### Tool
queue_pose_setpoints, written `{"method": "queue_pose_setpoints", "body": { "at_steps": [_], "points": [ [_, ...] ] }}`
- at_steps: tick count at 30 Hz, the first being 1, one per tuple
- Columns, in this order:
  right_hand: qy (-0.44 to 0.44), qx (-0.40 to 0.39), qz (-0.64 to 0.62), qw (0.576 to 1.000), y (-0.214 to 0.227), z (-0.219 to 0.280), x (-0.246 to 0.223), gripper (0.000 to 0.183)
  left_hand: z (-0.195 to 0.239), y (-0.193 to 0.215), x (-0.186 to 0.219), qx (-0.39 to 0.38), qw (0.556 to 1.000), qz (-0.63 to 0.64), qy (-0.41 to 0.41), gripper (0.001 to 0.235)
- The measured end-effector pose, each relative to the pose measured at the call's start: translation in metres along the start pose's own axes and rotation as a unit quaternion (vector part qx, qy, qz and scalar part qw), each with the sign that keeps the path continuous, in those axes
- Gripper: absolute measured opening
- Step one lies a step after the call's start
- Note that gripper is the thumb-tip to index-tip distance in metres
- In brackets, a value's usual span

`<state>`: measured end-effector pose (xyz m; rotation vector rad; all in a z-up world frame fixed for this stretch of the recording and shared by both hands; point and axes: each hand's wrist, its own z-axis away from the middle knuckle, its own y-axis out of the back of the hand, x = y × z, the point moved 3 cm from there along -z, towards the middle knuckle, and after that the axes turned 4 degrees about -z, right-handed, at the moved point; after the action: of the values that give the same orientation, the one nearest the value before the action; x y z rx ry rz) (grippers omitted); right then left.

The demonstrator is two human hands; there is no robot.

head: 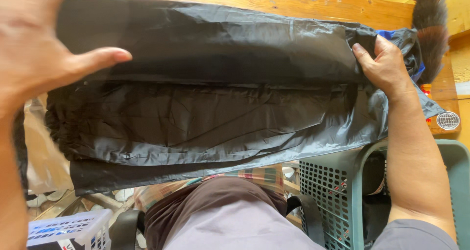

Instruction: The person zips a small black pouch and places it into a green basket. They then retrieve a larger black bag, unfold it on a wooden table, and use a feather duster to clean the surface of the bag. The person folds the bag and continues to dust it.

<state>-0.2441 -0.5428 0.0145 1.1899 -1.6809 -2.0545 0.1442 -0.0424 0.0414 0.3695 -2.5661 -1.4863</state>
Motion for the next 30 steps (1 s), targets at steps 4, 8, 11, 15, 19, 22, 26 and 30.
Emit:
{"method": "queue_pose_setpoints", "body": {
  "at_steps": [4, 8, 11, 15, 19, 22, 26, 30],
  "points": [
    [0.008, 0.013, 0.008, 1.000, -0.002, -0.007, 0.005, 0.059, 0.008, -0.022, -0.004, -0.019, 0.934, -0.357, -0.010, 0.102],
    [0.014, 0.021, 0.033, 0.999, -0.002, -0.013, 0.014, 0.056, 0.005, -0.048, -0.008, -0.025, 0.951, -0.307, -0.019, 0.067],
    [0.021, 0.006, 0.040, 0.999, -0.004, -0.021, 0.011, 0.053, -0.025, -0.049, 0.022, -0.020, 0.993, -0.111, -0.040, 0.058],
    [0.010, -0.026, 0.053, 0.998, -0.004, -0.032, 0.008, 0.048, -0.053, -0.076, 0.051, -0.177, 0.984, -0.025, -0.007, 0.072],
    [0.027, -0.023, 0.082, 0.996, -0.007, -0.042, 0.011, 0.052, -0.049, -0.105, 0.046, -0.223, 0.974, -0.010, 0.033, 0.073],
    [0.004, -0.034, 0.074, 0.997, -0.012, -0.046, 0.006, 0.055, -0.047, -0.119, 0.040, -0.213, 0.976, -0.036, 0.032, 0.074],
    [-0.020, -0.036, 0.087, 0.995, -0.020, -0.053, 0.017, 0.053, -0.044, -0.126, 0.038, -0.154, 0.985, -0.073, 0.007, 0.074],
    [-0.019, -0.023, 0.098, 0.995, -0.026, -0.060, 0.030, 0.063, -0.039, -0.132, 0.036, -0.157, 0.986, -0.048, -0.002, 0.077]
  ]
}}
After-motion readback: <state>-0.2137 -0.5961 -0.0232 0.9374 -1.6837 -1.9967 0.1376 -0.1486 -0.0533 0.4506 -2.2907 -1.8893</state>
